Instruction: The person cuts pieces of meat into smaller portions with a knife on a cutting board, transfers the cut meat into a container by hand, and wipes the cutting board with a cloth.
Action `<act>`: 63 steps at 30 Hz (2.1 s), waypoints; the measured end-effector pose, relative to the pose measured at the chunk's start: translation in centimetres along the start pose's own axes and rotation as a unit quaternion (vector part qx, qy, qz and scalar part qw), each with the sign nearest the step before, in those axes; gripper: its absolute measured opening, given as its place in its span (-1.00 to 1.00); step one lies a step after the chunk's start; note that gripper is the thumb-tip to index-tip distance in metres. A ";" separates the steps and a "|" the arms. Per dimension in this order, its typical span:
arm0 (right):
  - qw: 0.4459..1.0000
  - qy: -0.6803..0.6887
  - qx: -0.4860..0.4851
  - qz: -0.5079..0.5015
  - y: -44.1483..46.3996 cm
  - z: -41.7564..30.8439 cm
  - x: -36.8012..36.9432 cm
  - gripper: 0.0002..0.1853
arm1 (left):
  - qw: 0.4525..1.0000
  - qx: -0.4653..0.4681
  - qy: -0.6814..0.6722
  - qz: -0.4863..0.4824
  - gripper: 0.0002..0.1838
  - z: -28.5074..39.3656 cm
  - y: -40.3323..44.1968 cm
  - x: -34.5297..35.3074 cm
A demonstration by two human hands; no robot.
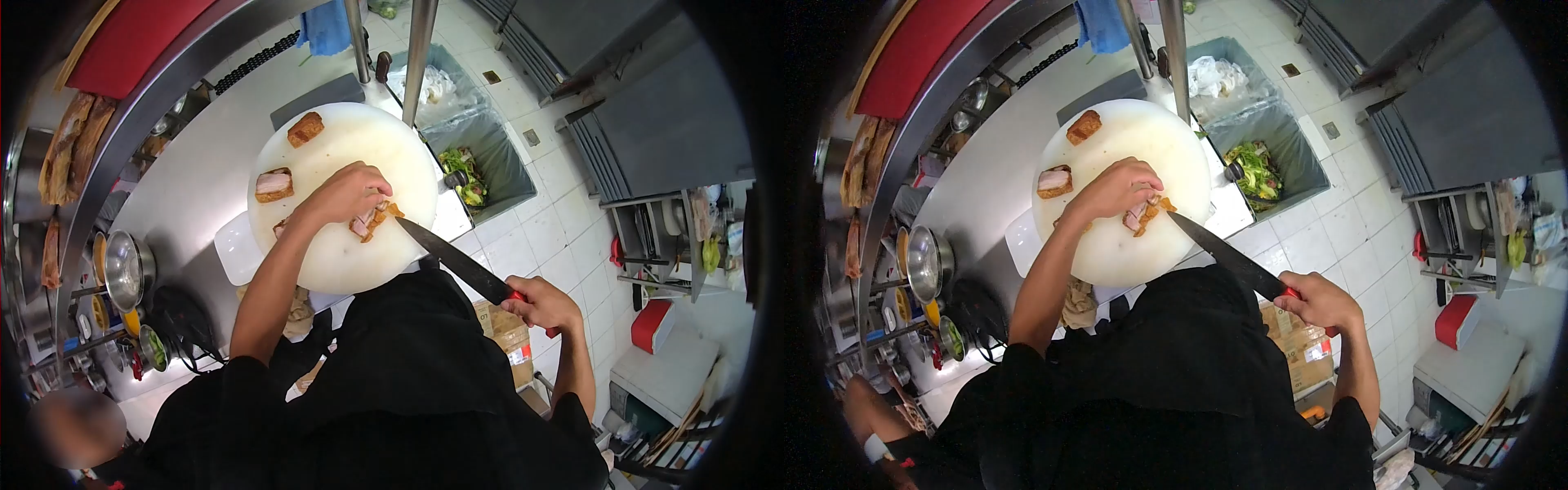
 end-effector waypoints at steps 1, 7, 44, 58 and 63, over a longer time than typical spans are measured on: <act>0.998 -0.037 -0.039 0.022 0.1 0.1 0.2 -0.74 | 1.000 0.023 -0.002 0.014 -0.80 0.0 -0.2 0.1; 0.989 -0.134 -0.051 0.033 -0.8 -0.2 0.2 -0.71 | 0.990 0.090 0.105 0.029 -0.76 2.5 -0.8 0.9; 0.997 -0.012 -0.071 0.025 1.5 0.4 -1.4 -0.80 | 0.989 0.054 -0.025 0.134 -0.78 0.5 -2.1 1.6; 0.998 -0.012 -0.045 0.033 0.4 0.3 -1.1 -0.76 | 0.999 0.018 0.023 0.022 -0.76 1.2 -2.5 0.7; 0.999 -0.025 -0.016 0.025 0.6 0.2 -0.8 -0.76 | 0.997 0.040 0.053 0.048 -0.71 1.7 -2.4 1.1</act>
Point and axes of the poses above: each hand's wrist, its own y-axis towards the middle knuckle, its own x-axis out of the palm, z = x × y, the point moved 2 cm from there along y, towards the middle knuckle, and after that the axes turned 15 degrees about -x, right-handed, at the moved point
